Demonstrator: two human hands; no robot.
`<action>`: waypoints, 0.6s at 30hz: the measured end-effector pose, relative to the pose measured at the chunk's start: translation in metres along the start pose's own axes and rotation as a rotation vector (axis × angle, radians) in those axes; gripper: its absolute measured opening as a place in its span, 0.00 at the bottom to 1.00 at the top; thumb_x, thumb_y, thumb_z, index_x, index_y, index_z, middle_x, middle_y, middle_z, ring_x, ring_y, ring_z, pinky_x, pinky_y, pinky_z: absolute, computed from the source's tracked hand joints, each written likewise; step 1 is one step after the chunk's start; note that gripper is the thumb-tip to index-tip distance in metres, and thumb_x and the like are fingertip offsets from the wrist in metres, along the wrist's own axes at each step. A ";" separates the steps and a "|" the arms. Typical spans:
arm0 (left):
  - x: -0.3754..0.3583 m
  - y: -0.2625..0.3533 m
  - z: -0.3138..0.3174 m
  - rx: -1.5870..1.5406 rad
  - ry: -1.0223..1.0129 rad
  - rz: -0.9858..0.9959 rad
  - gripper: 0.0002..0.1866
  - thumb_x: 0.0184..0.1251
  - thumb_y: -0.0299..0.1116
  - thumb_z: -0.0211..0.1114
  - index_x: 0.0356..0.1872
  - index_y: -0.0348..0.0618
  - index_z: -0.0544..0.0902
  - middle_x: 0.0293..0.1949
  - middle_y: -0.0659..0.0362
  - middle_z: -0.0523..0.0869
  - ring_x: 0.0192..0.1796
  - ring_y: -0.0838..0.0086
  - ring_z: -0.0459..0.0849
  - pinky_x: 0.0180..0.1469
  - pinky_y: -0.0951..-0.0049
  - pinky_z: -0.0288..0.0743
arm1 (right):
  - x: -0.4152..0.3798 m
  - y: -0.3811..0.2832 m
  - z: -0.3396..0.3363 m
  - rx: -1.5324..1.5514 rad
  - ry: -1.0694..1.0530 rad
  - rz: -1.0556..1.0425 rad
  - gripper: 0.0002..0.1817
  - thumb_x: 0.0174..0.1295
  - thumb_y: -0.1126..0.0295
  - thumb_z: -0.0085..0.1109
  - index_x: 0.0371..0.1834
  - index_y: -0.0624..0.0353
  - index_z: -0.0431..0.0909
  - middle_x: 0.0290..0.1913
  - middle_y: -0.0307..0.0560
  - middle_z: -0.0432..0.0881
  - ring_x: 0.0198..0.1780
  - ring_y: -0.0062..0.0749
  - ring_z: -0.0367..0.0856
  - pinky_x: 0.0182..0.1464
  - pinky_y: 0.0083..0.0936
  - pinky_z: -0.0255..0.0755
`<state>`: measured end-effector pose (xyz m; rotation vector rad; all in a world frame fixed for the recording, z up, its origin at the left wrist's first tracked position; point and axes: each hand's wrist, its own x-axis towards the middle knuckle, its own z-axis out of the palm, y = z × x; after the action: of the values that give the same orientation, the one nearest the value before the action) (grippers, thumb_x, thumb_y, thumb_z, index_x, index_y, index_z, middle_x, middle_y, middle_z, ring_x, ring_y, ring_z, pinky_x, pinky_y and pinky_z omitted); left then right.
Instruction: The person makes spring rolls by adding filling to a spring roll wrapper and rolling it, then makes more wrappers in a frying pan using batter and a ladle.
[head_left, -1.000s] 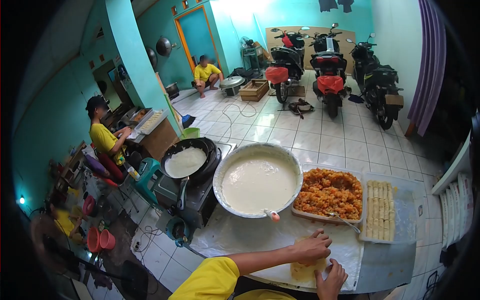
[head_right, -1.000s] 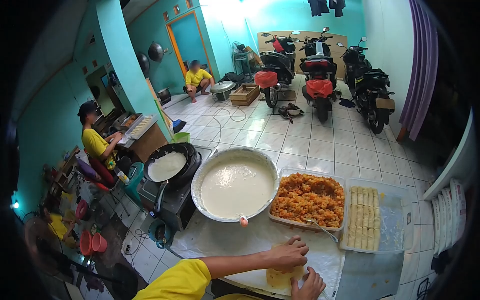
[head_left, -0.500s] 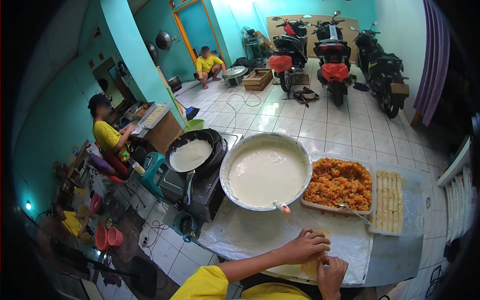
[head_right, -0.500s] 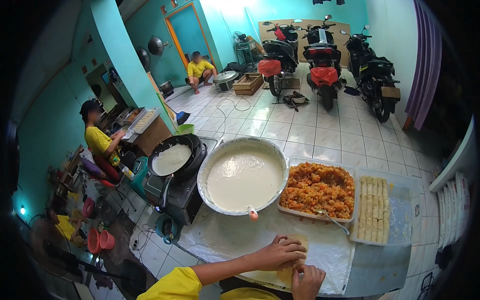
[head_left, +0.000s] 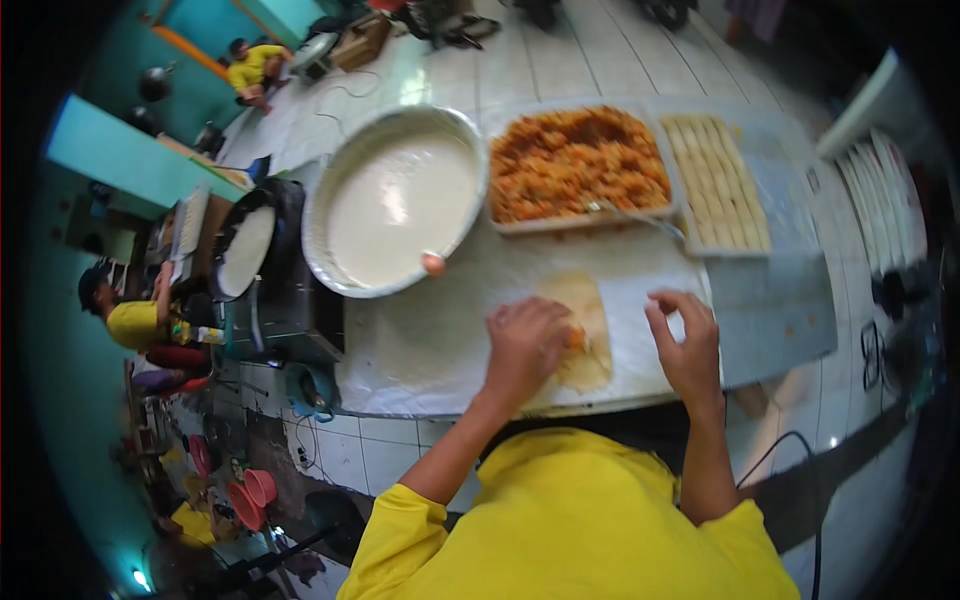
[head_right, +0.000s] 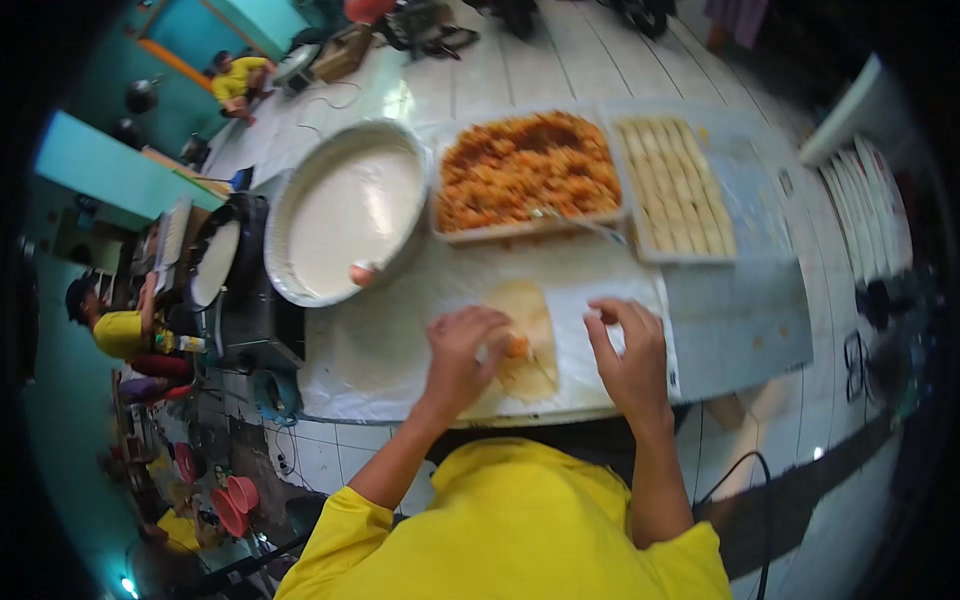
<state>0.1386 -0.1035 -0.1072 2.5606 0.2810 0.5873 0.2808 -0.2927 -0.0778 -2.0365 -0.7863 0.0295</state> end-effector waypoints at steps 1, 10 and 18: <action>-0.004 0.000 0.003 -0.025 -0.026 0.004 0.12 0.62 0.32 0.74 0.46 0.49 0.86 0.49 0.62 0.88 0.57 0.65 0.83 0.62 0.57 0.61 | 0.000 0.003 -0.001 0.006 0.011 -0.003 0.08 0.66 0.70 0.66 0.45 0.59 0.85 0.36 0.46 0.86 0.39 0.39 0.83 0.49 0.35 0.71; -0.007 0.028 0.027 0.080 -0.040 0.010 0.16 0.62 0.41 0.76 0.49 0.49 0.87 0.51 0.63 0.87 0.60 0.67 0.79 0.66 0.57 0.58 | 0.003 0.029 0.029 -0.012 -0.161 -0.022 0.09 0.65 0.67 0.66 0.45 0.57 0.84 0.37 0.45 0.86 0.43 0.41 0.84 0.51 0.40 0.69; -0.010 0.030 0.030 0.128 -0.094 0.015 0.16 0.64 0.42 0.75 0.50 0.49 0.87 0.51 0.62 0.87 0.60 0.67 0.79 0.67 0.57 0.56 | 0.050 0.044 0.058 -0.098 -0.225 0.000 0.12 0.63 0.62 0.70 0.45 0.55 0.85 0.39 0.43 0.87 0.49 0.43 0.82 0.56 0.41 0.67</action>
<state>0.1462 -0.1452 -0.1190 2.7066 0.2745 0.4658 0.3247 -0.2384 -0.1309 -2.1508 -0.9429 0.2280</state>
